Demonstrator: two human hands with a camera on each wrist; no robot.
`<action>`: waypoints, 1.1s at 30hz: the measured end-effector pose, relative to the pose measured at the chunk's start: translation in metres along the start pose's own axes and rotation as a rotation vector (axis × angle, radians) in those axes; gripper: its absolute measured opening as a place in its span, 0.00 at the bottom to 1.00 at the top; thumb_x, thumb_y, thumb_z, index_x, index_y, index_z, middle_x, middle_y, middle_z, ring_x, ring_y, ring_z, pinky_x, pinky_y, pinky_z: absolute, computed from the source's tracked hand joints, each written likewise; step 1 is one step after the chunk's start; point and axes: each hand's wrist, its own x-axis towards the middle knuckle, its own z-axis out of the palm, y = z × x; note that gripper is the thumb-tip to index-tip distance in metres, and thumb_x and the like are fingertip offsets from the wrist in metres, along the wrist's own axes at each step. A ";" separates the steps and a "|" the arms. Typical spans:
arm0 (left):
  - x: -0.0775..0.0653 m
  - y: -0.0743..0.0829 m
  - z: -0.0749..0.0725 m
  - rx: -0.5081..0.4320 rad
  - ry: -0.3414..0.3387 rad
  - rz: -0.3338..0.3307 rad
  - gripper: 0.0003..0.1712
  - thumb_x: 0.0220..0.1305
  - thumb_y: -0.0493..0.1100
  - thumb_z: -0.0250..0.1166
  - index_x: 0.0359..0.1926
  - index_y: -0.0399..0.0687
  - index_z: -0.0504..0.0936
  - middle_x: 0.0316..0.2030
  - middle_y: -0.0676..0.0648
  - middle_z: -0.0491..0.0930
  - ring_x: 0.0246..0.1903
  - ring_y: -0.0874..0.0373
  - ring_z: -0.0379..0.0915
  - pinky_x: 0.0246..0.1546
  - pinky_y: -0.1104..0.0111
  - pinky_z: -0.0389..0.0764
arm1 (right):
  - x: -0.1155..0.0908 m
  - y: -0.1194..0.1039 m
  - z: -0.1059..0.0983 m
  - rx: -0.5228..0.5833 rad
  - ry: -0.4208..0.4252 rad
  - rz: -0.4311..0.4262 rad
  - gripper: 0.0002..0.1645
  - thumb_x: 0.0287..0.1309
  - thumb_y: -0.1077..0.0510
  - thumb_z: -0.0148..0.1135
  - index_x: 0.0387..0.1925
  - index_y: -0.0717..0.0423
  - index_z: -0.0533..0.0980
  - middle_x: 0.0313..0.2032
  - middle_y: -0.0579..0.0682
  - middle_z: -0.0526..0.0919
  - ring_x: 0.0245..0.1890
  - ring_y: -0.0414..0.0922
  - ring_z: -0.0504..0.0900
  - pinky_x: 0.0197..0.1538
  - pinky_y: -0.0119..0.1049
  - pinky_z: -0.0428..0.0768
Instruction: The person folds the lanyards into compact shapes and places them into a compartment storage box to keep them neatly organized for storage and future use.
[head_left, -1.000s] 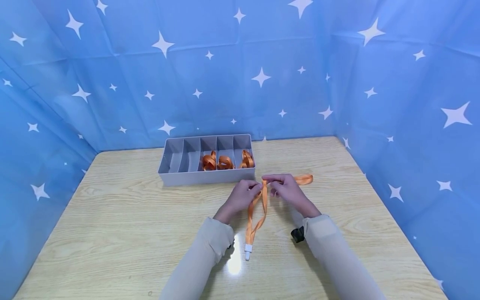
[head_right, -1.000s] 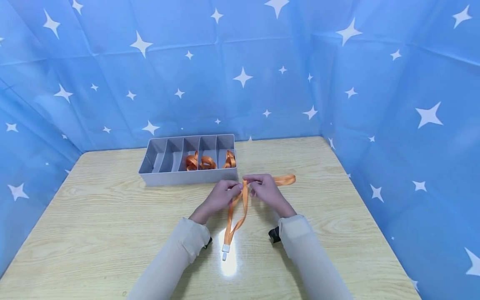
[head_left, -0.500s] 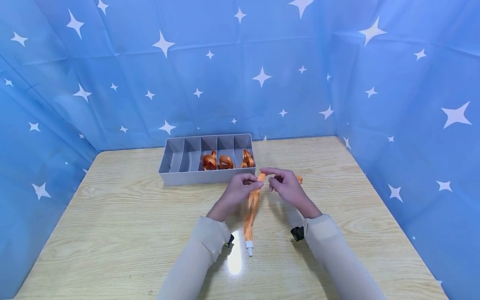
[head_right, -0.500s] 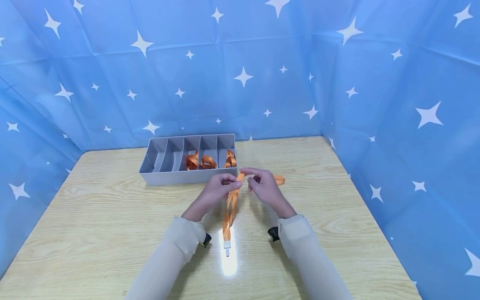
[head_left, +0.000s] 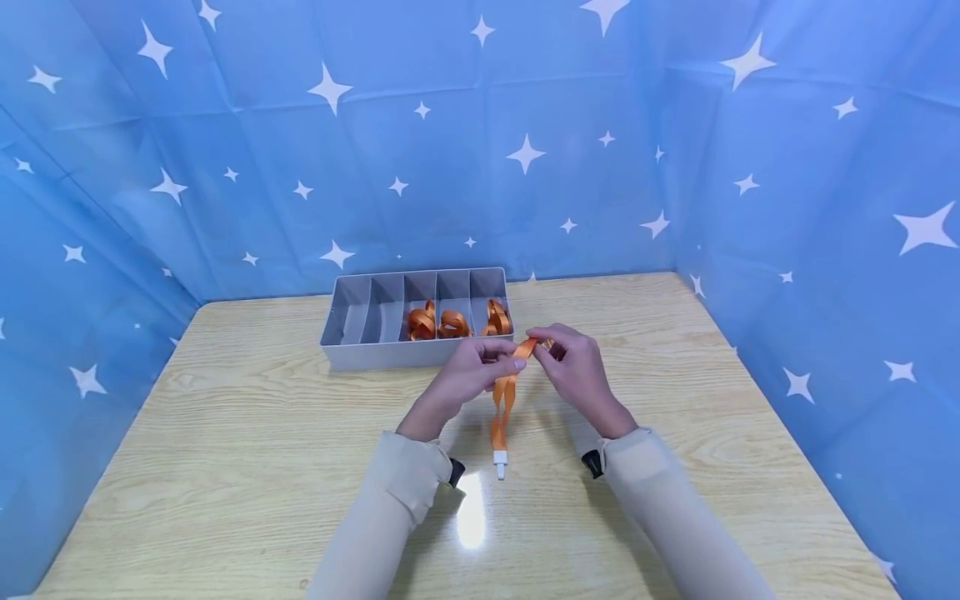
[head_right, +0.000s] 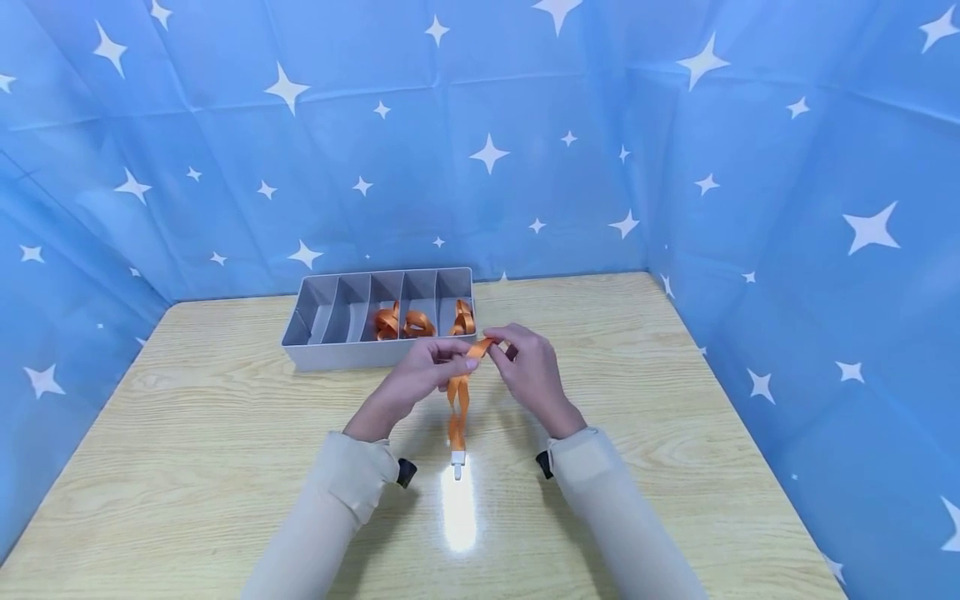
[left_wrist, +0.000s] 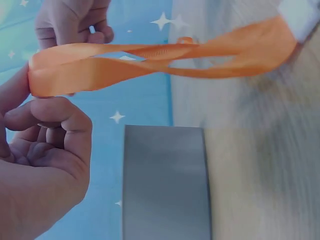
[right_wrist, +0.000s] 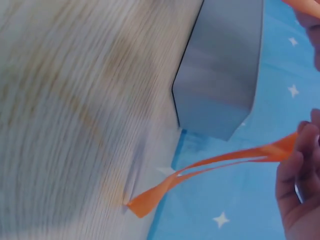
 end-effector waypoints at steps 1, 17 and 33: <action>-0.001 0.002 0.000 -0.001 -0.003 0.008 0.18 0.58 0.46 0.66 0.47 0.43 0.81 0.31 0.50 0.78 0.25 0.60 0.68 0.22 0.70 0.68 | 0.001 0.000 0.000 -0.006 0.006 -0.002 0.11 0.56 0.63 0.62 0.42 0.54 0.82 0.33 0.46 0.82 0.15 0.35 0.69 0.19 0.29 0.70; -0.004 0.019 -0.003 -0.118 0.050 0.120 0.18 0.60 0.48 0.64 0.46 0.40 0.81 0.34 0.47 0.79 0.21 0.60 0.61 0.23 0.70 0.64 | 0.004 -0.005 0.002 0.030 0.024 -0.028 0.10 0.58 0.56 0.61 0.39 0.56 0.83 0.25 0.44 0.76 0.12 0.39 0.66 0.15 0.29 0.66; -0.009 0.033 -0.002 -0.162 0.108 0.185 0.17 0.56 0.46 0.67 0.42 0.39 0.83 0.32 0.48 0.80 0.21 0.58 0.62 0.23 0.71 0.66 | -0.001 -0.016 0.012 0.198 0.023 0.040 0.07 0.58 0.61 0.60 0.37 0.55 0.83 0.31 0.48 0.77 0.13 0.41 0.66 0.15 0.30 0.65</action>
